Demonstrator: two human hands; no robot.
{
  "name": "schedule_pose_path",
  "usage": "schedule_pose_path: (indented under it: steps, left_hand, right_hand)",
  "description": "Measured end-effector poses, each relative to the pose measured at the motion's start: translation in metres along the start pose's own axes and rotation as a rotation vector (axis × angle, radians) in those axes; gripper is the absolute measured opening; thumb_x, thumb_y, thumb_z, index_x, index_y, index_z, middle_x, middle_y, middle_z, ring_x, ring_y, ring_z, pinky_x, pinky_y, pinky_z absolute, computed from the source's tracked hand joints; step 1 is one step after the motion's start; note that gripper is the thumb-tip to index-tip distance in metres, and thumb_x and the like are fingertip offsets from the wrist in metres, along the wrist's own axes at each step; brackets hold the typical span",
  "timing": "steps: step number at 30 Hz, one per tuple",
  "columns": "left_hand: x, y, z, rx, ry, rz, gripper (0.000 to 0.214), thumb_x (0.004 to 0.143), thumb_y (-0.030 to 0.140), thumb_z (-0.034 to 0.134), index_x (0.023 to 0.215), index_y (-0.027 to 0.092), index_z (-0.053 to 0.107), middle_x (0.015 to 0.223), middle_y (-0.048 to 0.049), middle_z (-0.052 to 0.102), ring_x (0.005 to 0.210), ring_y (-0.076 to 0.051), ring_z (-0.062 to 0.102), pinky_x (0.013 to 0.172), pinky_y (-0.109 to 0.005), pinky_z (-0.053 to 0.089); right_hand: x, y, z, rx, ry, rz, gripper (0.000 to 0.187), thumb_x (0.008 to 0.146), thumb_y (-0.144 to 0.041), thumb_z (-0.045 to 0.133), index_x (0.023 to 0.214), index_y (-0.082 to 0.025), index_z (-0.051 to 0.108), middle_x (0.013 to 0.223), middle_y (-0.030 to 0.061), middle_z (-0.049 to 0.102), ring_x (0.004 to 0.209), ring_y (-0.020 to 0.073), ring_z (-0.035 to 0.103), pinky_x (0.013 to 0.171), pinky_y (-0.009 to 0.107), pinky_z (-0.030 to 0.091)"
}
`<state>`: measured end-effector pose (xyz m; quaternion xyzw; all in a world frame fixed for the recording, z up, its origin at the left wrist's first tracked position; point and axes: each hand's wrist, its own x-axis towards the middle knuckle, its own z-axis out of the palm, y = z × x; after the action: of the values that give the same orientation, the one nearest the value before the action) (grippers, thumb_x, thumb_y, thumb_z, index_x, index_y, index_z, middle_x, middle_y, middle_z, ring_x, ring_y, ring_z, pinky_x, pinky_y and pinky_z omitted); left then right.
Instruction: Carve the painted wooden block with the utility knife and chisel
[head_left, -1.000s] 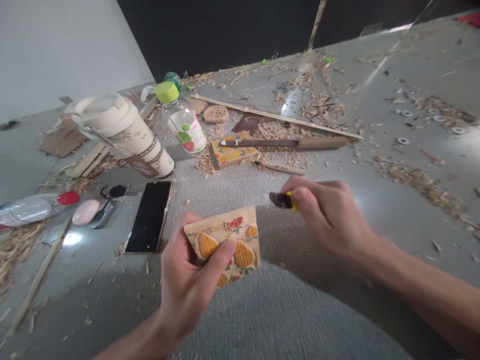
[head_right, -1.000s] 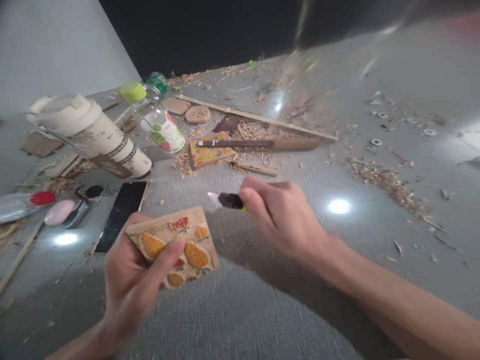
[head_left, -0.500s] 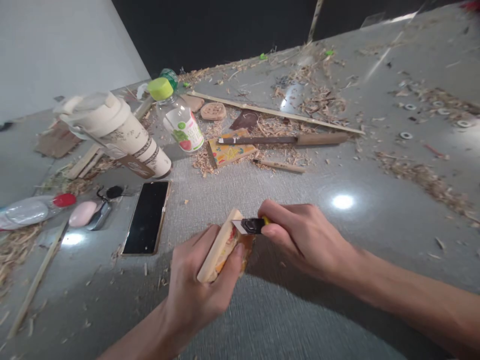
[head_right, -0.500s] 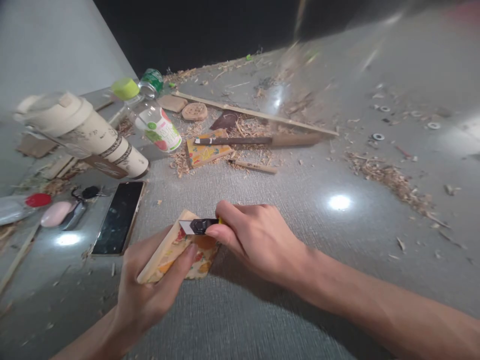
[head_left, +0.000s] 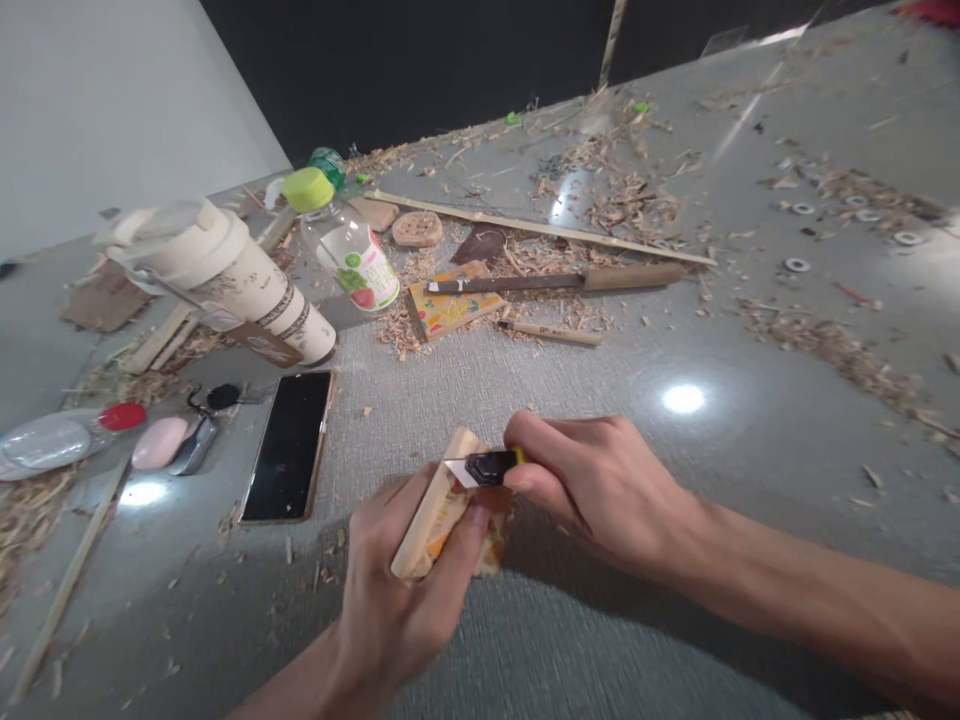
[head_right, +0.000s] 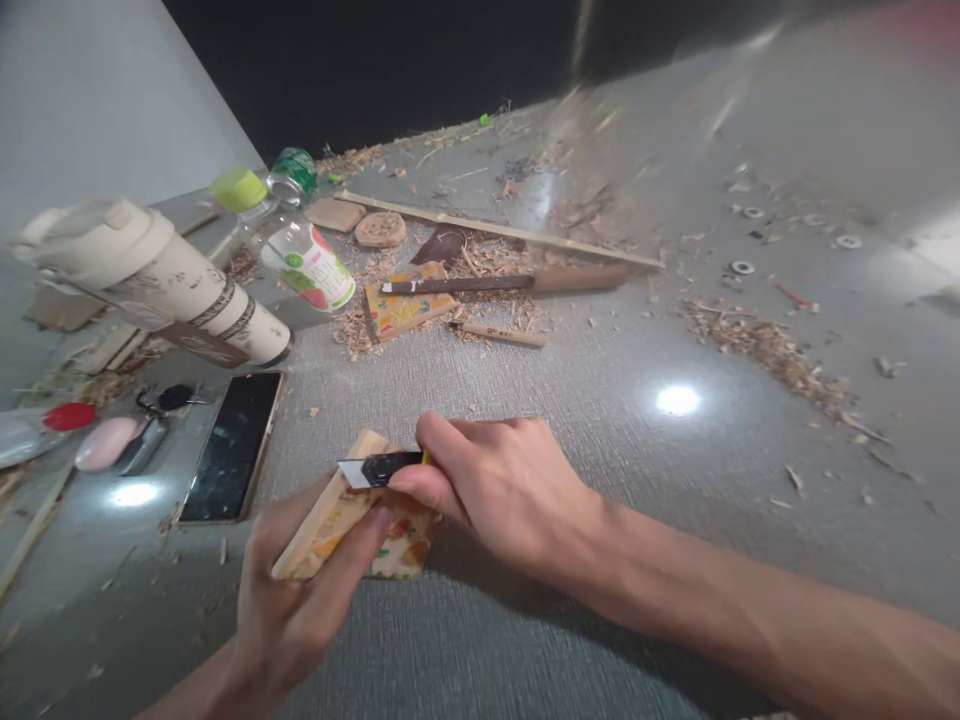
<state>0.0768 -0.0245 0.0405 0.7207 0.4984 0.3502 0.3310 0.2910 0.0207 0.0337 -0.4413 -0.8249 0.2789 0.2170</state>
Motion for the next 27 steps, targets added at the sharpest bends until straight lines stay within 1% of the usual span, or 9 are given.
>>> schedule_pose_path:
  steps: [4, 9, 13, 16, 20, 24, 27]
  left_hand:
    - [-0.002, -0.002, 0.003, -0.077, -0.005, -0.033, 0.018, 0.106, 0.024, 0.059, 0.091, 0.023, 0.068, 0.075, 0.0005, 0.071, 0.064, -0.015, 0.065, 0.058, -0.028, 0.049]
    - [-0.007, -0.005, 0.005, -0.142, -0.031, -0.078, 0.016, 0.107, 0.026, 0.059, 0.092, 0.023, 0.067, 0.076, 0.0008, 0.069, 0.064, -0.014, 0.063, 0.061, -0.029, 0.05]
    - [-0.006, -0.002, 0.004, -0.15, -0.017, -0.077, 0.017, 0.106, 0.024, 0.06, 0.091, 0.022, 0.068, 0.077, 0.001, 0.07, 0.066, -0.014, 0.064, 0.062, -0.029, 0.05]
    - [-0.005, -0.002, 0.004, -0.151, -0.007, -0.074, 0.017, 0.106, 0.023, 0.06, 0.091, 0.022, 0.068, 0.076, 0.0015, 0.07, 0.063, -0.013, 0.063, 0.061, -0.028, 0.05]
    - [-0.005, -0.002, 0.005, -0.141, -0.012, -0.067, 0.018, 0.106, 0.023, 0.06, 0.09, 0.022, 0.067, 0.075, 0.0006, 0.069, 0.063, -0.013, 0.062, 0.059, -0.028, 0.05]
    - [-0.01, 0.004, 0.008, -0.177, 0.013, -0.071, 0.02, 0.105, 0.023, 0.059, 0.086, 0.023, 0.067, 0.07, 0.0008, 0.066, 0.058, -0.013, 0.061, 0.055, -0.027, 0.052]
    - [-0.02, 0.006, 0.01, -0.212, 0.065, -0.15, 0.019, 0.102, 0.028, 0.064, 0.084, 0.025, 0.068, 0.069, -0.001, 0.067, 0.057, -0.017, 0.064, 0.054, -0.031, 0.059]
  right_hand:
    - [-0.001, 0.001, 0.0, 0.026, -0.016, 0.007, 0.072, 0.109, -0.08, 0.012, 0.085, -0.024, 0.049, 0.065, -0.0018, 0.056, 0.051, 0.0122, 0.044, 0.054, 0.032, 0.021]
    - [0.0, 0.002, -0.001, 0.037, -0.005, 0.019, 0.07, 0.109, -0.08, 0.013, 0.085, -0.024, 0.048, 0.062, -0.0029, 0.053, 0.05, 0.0121, 0.043, 0.054, 0.031, 0.02]
    - [0.0, 0.001, -0.002, 0.043, -0.033, 0.016, 0.071, 0.109, -0.08, 0.012, 0.085, -0.024, 0.049, 0.063, -0.0026, 0.054, 0.05, 0.0116, 0.043, 0.054, 0.031, 0.02]
    - [0.0, 0.0, -0.001, 0.038, -0.041, 0.01, 0.073, 0.109, -0.079, 0.01, 0.085, -0.024, 0.05, 0.063, -0.0021, 0.055, 0.05, 0.0115, 0.043, 0.054, 0.032, 0.019]
    - [-0.001, 0.001, 0.0, 0.037, -0.032, -0.007, 0.071, 0.109, -0.079, 0.013, 0.084, -0.024, 0.049, 0.061, -0.0034, 0.051, 0.049, 0.0114, 0.04, 0.053, 0.031, 0.019]
    - [-0.001, 0.0, -0.001, 0.0, 0.006, -0.052, 0.068, 0.111, -0.076, 0.014, 0.082, -0.024, 0.048, 0.062, -0.0027, 0.053, 0.05, 0.0118, 0.043, 0.053, 0.031, 0.021]
    - [0.002, 0.0, -0.004, -0.117, 0.085, -0.101, 0.071, 0.112, -0.073, 0.009, 0.081, -0.024, 0.051, 0.061, -0.0005, 0.055, 0.053, 0.0135, 0.045, 0.055, 0.032, 0.023]
